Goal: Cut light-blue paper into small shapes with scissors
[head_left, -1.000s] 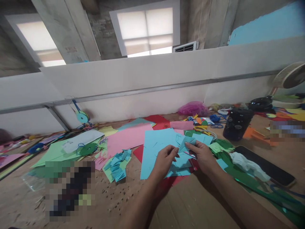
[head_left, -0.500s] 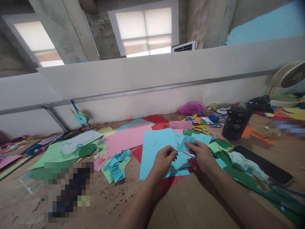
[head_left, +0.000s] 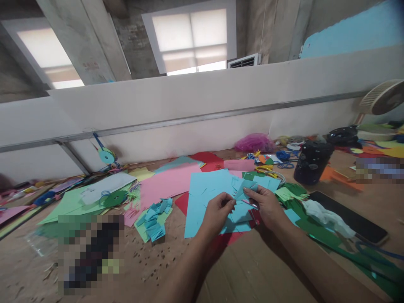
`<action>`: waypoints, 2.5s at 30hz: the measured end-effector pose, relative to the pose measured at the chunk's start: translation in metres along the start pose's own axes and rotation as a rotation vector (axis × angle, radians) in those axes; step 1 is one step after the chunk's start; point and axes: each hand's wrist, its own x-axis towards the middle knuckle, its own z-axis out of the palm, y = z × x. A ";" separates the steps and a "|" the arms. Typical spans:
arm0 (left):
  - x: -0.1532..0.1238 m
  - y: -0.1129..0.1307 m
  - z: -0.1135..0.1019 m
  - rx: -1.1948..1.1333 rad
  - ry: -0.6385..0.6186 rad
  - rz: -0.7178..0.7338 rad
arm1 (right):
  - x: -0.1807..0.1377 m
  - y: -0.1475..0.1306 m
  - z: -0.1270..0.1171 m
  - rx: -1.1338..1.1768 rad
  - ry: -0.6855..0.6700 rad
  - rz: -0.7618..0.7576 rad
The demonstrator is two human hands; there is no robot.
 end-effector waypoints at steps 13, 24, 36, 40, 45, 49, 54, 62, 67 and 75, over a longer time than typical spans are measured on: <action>0.000 0.004 0.001 -0.065 -0.032 -0.051 | -0.004 -0.004 0.003 -0.105 -0.018 -0.079; 0.001 0.003 -0.006 -0.053 -0.036 -0.036 | 0.001 0.001 -0.002 0.047 0.003 -0.021; 0.002 0.002 -0.004 -0.063 -0.026 -0.051 | -0.003 -0.004 0.002 -0.053 0.014 -0.061; 0.000 0.002 -0.002 -0.089 -0.031 -0.037 | -0.007 -0.007 0.006 -0.180 -0.071 -0.133; 0.002 -0.003 -0.003 -0.019 -0.015 -0.040 | -0.010 -0.008 0.010 -0.199 -0.171 -0.138; 0.003 -0.006 -0.006 0.051 0.102 -0.022 | -0.008 -0.010 0.008 -0.281 -0.107 -0.246; 0.002 -0.003 -0.004 -0.049 0.189 -0.200 | -0.008 -0.010 0.005 -0.455 -0.102 -0.563; -0.001 0.002 0.004 -0.478 0.065 -0.328 | -0.015 -0.009 0.010 -0.642 -0.330 -0.627; 0.000 0.002 -0.004 -0.465 0.109 -0.329 | -0.016 -0.016 0.011 -0.612 -0.369 -0.540; -0.001 0.006 -0.011 -0.327 0.088 -0.322 | -0.012 -0.014 0.006 -0.634 -0.409 -0.511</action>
